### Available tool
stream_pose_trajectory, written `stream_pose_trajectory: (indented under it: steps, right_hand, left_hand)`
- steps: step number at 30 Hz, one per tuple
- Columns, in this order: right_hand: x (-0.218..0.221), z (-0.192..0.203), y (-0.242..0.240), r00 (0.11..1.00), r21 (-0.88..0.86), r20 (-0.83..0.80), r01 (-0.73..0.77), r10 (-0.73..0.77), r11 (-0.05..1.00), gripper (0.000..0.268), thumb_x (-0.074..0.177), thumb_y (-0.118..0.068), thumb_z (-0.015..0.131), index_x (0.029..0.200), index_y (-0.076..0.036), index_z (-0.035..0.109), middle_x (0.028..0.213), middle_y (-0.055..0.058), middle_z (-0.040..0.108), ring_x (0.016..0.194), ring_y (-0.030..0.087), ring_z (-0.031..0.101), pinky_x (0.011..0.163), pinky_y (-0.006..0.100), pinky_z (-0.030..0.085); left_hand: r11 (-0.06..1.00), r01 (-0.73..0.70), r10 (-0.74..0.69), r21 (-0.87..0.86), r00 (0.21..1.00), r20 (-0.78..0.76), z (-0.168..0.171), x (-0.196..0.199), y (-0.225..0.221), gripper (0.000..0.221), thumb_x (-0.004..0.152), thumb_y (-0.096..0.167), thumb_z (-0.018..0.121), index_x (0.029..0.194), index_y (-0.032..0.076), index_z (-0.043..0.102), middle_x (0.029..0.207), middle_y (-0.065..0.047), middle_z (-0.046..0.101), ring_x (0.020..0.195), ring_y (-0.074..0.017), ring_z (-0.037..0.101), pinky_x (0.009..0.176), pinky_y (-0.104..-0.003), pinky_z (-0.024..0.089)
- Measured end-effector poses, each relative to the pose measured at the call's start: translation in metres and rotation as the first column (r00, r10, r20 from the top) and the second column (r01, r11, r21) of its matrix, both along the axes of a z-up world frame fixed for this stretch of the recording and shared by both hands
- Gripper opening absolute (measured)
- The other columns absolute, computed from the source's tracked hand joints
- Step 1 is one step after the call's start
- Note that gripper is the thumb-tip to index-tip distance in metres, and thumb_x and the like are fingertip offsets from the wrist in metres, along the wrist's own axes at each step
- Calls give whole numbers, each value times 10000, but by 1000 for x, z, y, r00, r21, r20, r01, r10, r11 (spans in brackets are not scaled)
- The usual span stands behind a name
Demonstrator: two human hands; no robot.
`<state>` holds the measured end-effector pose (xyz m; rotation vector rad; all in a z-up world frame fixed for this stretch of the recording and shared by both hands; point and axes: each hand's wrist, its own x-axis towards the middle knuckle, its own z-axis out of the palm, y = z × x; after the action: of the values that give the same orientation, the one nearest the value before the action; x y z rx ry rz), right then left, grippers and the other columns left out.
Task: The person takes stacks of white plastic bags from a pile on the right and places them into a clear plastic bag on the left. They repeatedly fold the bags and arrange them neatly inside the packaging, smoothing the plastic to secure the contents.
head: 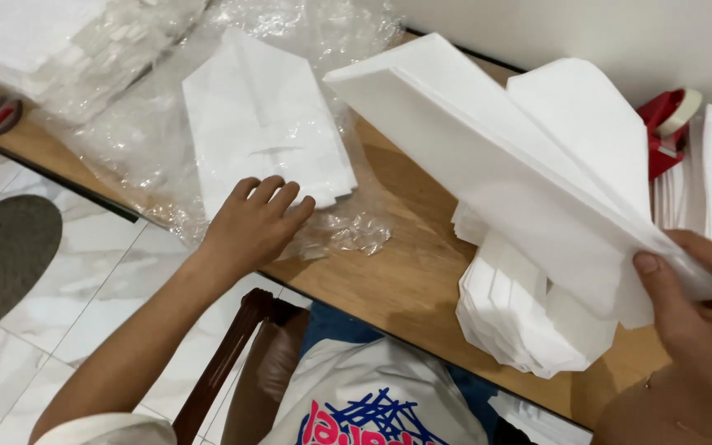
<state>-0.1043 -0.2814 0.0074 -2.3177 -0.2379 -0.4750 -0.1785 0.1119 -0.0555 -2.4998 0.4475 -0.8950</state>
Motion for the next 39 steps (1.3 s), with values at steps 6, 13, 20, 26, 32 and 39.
stream_pose_trajectory:
  steps: [6,13,20,26,32,39]
  right_hand:
    - [-73,16,16,927,46,-285,268,-244,962,276,911,-164,616,1178,-183,550,980,125,572,846,210,546,743,266,428]
    - [-88,-8,4,930,-134,-333,117,-156,984,235,851,-238,543,1074,-199,607,958,98,611,869,220,576,739,295,447]
    - [-62,-31,4,876,-697,-2,-347,482,628,251,720,-77,492,949,-28,581,984,126,574,967,284,550,714,357,500]
    - [-61,-40,108,746,-486,453,-254,489,836,253,813,-66,570,1065,-55,571,949,83,642,651,142,603,456,268,418]
    - [-39,-55,188,582,-567,540,-281,607,774,271,802,-46,444,1029,66,542,1051,194,578,622,193,588,415,256,414]
    - [-15,-65,243,712,-115,86,-688,697,717,469,774,-208,544,1179,7,445,1170,255,430,964,449,498,736,507,442]
  left_hand:
    - [992,-70,66,-101,997,-41,-12,33,25,154,598,80,589,702,151,499,640,15,483,576,-186,463,458,-286,344]
    - [954,-179,180,-240,984,-17,38,78,50,101,670,-15,507,726,69,498,638,-37,463,412,-228,454,287,-313,307]
    - [964,-125,143,-233,988,63,60,85,23,216,625,-56,495,783,89,520,669,-23,456,440,-188,435,274,-283,281]
    - [968,-82,108,-236,989,97,57,76,12,270,548,-93,498,731,104,475,666,-9,431,421,-165,375,272,-262,217]
    - [967,-85,108,-239,990,88,60,61,-5,249,595,-74,507,777,96,502,667,-25,459,439,-166,412,260,-268,273]
    - [975,5,36,-222,983,181,45,40,-25,84,707,79,611,774,124,588,647,-33,529,544,-168,564,459,-253,484]
